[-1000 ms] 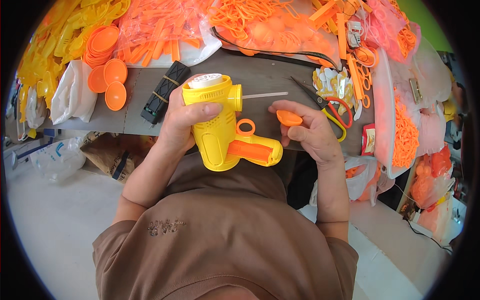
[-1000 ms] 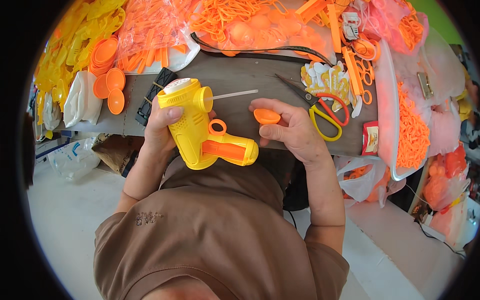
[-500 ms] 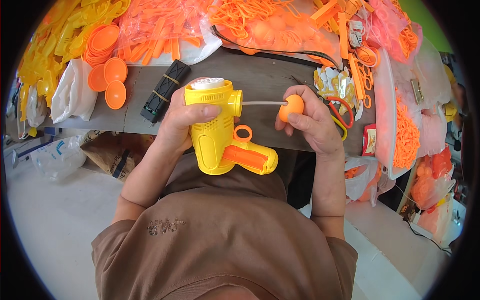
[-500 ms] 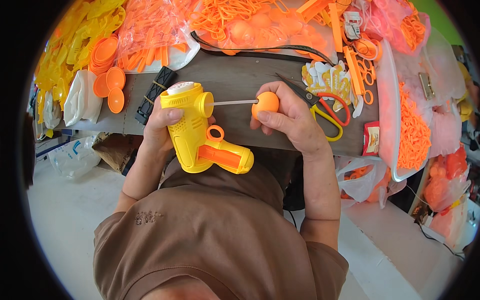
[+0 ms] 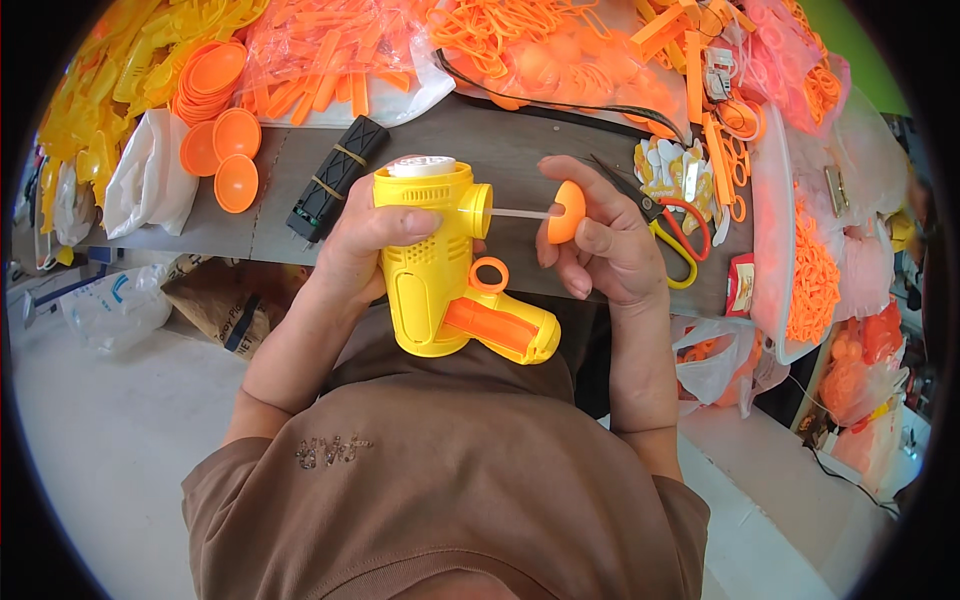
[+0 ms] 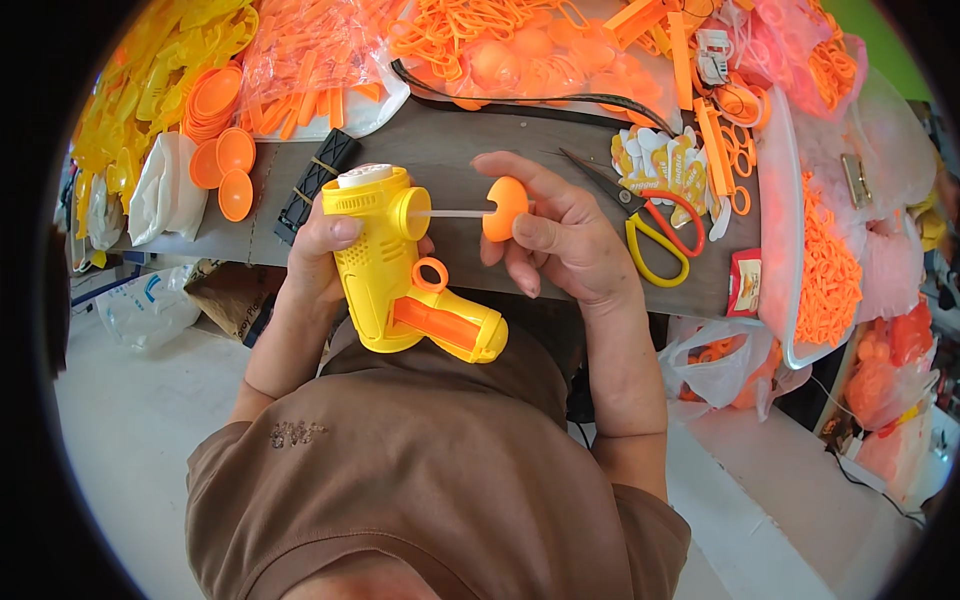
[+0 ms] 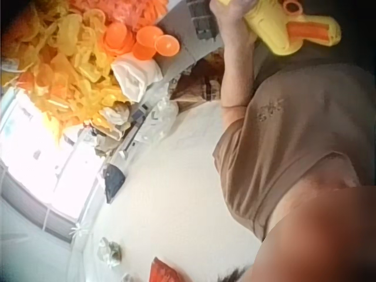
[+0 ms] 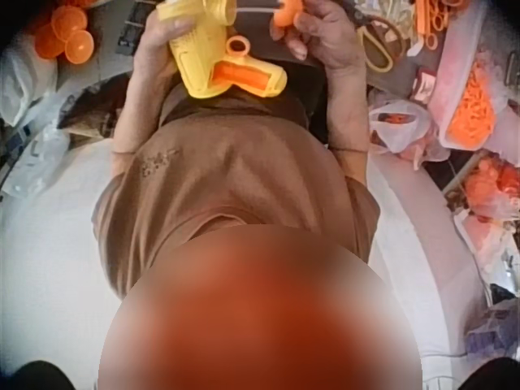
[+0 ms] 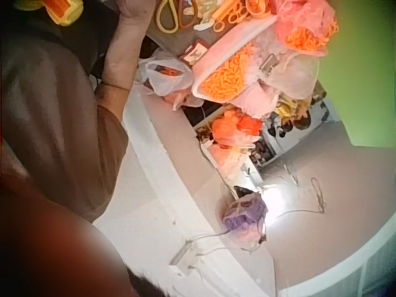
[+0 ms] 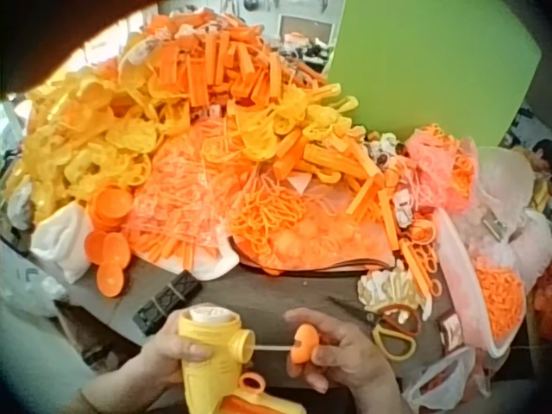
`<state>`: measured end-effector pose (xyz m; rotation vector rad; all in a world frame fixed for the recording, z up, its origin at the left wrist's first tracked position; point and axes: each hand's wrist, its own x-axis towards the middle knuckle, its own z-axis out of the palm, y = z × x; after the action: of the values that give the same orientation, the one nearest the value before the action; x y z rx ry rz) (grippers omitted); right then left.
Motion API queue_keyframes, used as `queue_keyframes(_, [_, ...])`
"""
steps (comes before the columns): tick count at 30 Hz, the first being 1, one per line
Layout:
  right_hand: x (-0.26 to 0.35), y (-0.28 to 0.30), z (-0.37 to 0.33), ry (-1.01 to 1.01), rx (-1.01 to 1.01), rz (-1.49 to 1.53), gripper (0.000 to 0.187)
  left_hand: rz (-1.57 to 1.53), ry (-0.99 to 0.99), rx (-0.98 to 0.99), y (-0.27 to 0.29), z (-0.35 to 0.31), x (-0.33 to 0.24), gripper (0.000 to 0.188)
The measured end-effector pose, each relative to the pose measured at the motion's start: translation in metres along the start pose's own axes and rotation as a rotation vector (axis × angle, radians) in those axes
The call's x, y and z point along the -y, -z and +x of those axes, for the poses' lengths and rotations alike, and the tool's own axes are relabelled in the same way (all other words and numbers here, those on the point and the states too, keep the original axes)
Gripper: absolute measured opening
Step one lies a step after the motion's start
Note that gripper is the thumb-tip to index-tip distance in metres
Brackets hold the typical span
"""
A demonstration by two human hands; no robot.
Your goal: Assembling a plastic yellow toy bubble gun by fitting internal components, wiring, and outer shell pieces together.
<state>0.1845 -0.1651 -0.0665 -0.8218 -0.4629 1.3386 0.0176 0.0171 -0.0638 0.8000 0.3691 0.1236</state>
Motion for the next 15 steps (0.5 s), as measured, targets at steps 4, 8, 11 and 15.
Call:
queue_keyframes(4, [-0.003, -0.004, 0.003, 0.008, 0.037, 0.068, 0.062, 0.001, 0.004, -0.008, 0.0, 0.0, 0.0, 0.067])
queue_keyframes(8, [0.003, -0.008, -0.001, 0.02, -0.065, -0.112, 0.062, 0.032, -0.03, -0.031, 0.003, -0.002, -0.002, 0.066])
queue_keyframes(11, [0.01, -0.011, -0.01, 0.1, -0.133, -0.202, 0.06, 0.055, -0.077, -0.061, 0.006, -0.001, -0.002, 0.065])
queue_keyframes(15, [0.012, -0.018, -0.022, 0.082, -0.126, -0.297, 0.057, -0.034, -0.08, -0.041, 0.006, 0.0, -0.004, 0.058])
